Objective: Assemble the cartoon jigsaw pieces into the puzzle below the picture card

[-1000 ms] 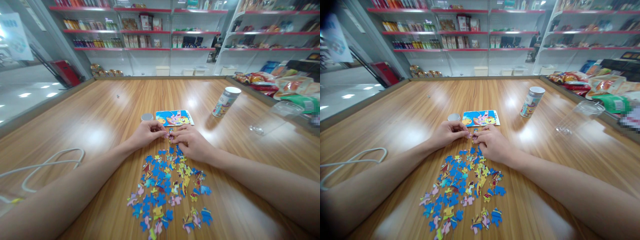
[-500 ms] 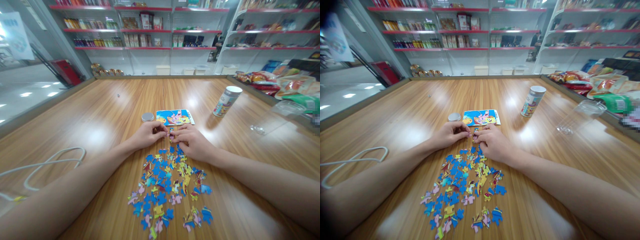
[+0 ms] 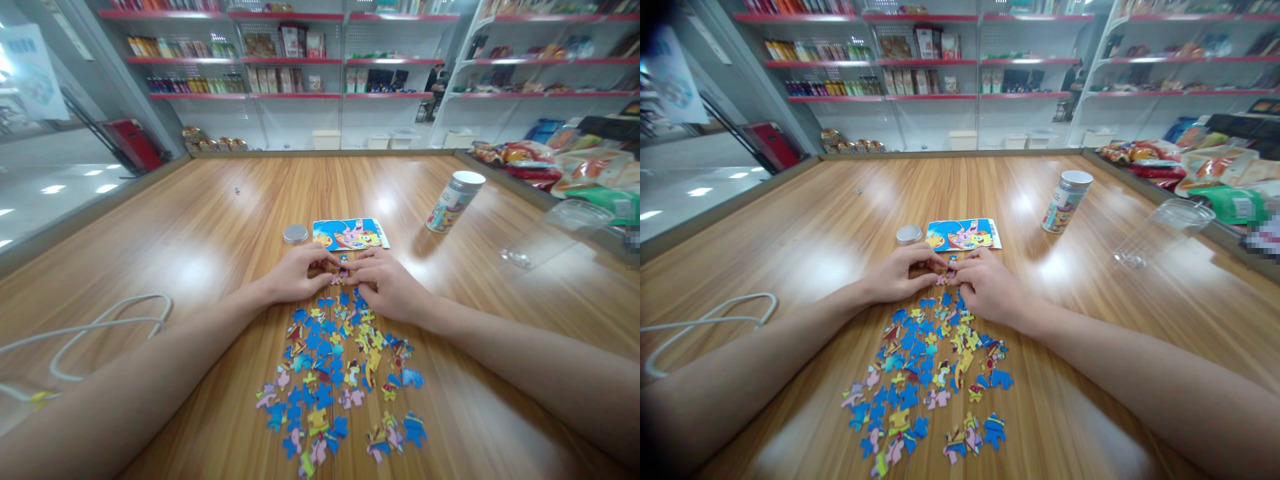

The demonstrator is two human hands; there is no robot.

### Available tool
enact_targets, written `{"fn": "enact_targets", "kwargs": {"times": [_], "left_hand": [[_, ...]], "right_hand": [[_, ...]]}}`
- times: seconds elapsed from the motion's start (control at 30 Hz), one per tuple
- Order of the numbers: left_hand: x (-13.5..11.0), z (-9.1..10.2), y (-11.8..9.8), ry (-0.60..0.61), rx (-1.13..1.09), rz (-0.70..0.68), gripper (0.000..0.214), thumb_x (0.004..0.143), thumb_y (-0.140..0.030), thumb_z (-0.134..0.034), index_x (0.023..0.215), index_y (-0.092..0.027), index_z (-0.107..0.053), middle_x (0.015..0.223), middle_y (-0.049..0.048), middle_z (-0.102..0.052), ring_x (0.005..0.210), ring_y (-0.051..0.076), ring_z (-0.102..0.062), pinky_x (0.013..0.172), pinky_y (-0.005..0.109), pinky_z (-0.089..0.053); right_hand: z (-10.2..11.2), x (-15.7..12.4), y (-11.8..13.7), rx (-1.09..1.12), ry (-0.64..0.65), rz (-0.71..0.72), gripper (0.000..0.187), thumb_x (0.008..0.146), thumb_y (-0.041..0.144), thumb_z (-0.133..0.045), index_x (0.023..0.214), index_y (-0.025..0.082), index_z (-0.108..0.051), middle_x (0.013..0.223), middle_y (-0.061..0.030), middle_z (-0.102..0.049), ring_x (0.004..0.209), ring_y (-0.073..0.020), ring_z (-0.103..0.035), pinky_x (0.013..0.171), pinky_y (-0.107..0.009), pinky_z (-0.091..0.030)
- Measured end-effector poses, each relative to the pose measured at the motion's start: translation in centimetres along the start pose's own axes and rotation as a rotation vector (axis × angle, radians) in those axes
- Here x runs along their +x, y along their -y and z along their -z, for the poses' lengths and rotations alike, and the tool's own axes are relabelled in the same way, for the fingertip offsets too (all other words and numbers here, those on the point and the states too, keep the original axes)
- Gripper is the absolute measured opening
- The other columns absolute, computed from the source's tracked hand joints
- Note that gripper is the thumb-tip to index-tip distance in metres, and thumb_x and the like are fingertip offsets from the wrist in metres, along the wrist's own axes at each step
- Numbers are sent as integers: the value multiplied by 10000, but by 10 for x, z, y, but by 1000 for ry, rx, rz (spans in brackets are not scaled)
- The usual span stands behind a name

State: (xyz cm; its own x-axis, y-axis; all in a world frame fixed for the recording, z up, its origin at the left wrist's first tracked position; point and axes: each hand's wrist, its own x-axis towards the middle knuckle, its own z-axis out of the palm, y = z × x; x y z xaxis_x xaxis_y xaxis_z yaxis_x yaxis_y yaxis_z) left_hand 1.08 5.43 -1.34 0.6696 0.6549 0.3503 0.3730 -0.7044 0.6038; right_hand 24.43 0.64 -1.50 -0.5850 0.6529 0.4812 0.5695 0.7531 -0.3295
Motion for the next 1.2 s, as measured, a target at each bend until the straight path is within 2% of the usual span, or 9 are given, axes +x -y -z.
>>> {"fn": "enact_targets", "kwargs": {"times": [0.1, 0.23, 0.33, 0.57, 0.77, 0.93, 1.03, 1.13, 1.2], "left_hand": [[0, 3, -2, 55, 29, -72, 137, 886, -281, -676, 950, -165, -710, 977, 74, -669, 922, 180, -632, 848, 344, -525], [2, 0, -1, 64, -5, -20, 123, 885, -273, -689, 897, -151, -673, 917, 59, -675, 840, 158, -635, 756, 300, -521], [2, -4, 3, 30, 20, -3, 166, 893, -312, -700, 896, -150, -663, 896, 46, -671, 796, 142, -621, 711, 277, -499], [-1, -7, 4, -40, 122, -56, 232, 917, -383, -676, 874, -155, -660, 899, 45, -635, 819, 147, -605, 725, 279, -484], [0, 0, -2, -13, 103, -96, 212, 934, -321, -637, 1076, -173, -690, 921, 45, -609, 785, 139, -563, 713, 283, -480], [-2, -1, 4, 13, 34, -177, 152, 940, -238, -609, 963, -188, -751, 942, 59, -608, 870, 154, -599, 818, 319, -512], [-2, -2, 4, 24, 30, -184, 158, 935, -223, -606, 973, -189, -756, 939, 59, -613, 851, 151, -604, 803, 317, -519], [-2, 1, 1, -18, 75, -170, 243, 904, -173, -598, 1118, -193, -711, 988, 63, -623, 889, 165, -610, 837, 343, -528], [-2, 3, -1, -73, 102, -188, 342, 873, -114, -572, 1192, -188, -671, 1075, 81, -635, 1005, 195, -615, 930, 394, -520]], "right_hand": [[0, -1, 0, -7, -18, 3, 350, 812, 42, -536, 925, 256, -790, 1153, 4, -760, 1052, -224, -650, 1002, -439, -479], [0, -1, 0, -5, -12, 4, 359, 803, 33, -539, 925, 258, -791, 1157, 0, -759, 1056, -226, -651, 1008, -444, -477], [0, -1, 0, -12, -3, 19, 353, 801, 23, -535, 917, 245, -784, 1157, -5, -759, 1036, -217, -658, 1007, -435, -474], [1, 0, -3, -2, -25, 65, 323, 800, 12, -542, 898, 212, -777, 1121, -28, -769, 980, -208, -669, 964, -418, -473], [-1, 0, -5, 37, -7, 66, 364, 802, -13, -535, 941, 224, -774, 1111, -2, -773, 980, -200, -671, 968, -424, -464], [-3, -1, -7, 41, -14, 50, 374, 803, -15, -543, 968, 225, -776, 1140, -10, -768, 977, -203, -678, 978, -438, -458], [-4, -1, -8, 57, 1, 43, 387, 805, -19, -544, 984, 238, -771, 1140, 0, -768, 961, -199, -679, 980, -447, -458], [-2, -1, -5, 81, -15, 37, 406, 815, -26, -543, 1006, 254, -766, 1143, 17, -764, 991, -199, -665, 989, -446, -466], [1, -1, -2, 90, -95, 7, 390, 836, -17, -539, 1004, 251, -766, 1169, 3, -753, 1054, -209, -645, 995, -442, -473]]}}
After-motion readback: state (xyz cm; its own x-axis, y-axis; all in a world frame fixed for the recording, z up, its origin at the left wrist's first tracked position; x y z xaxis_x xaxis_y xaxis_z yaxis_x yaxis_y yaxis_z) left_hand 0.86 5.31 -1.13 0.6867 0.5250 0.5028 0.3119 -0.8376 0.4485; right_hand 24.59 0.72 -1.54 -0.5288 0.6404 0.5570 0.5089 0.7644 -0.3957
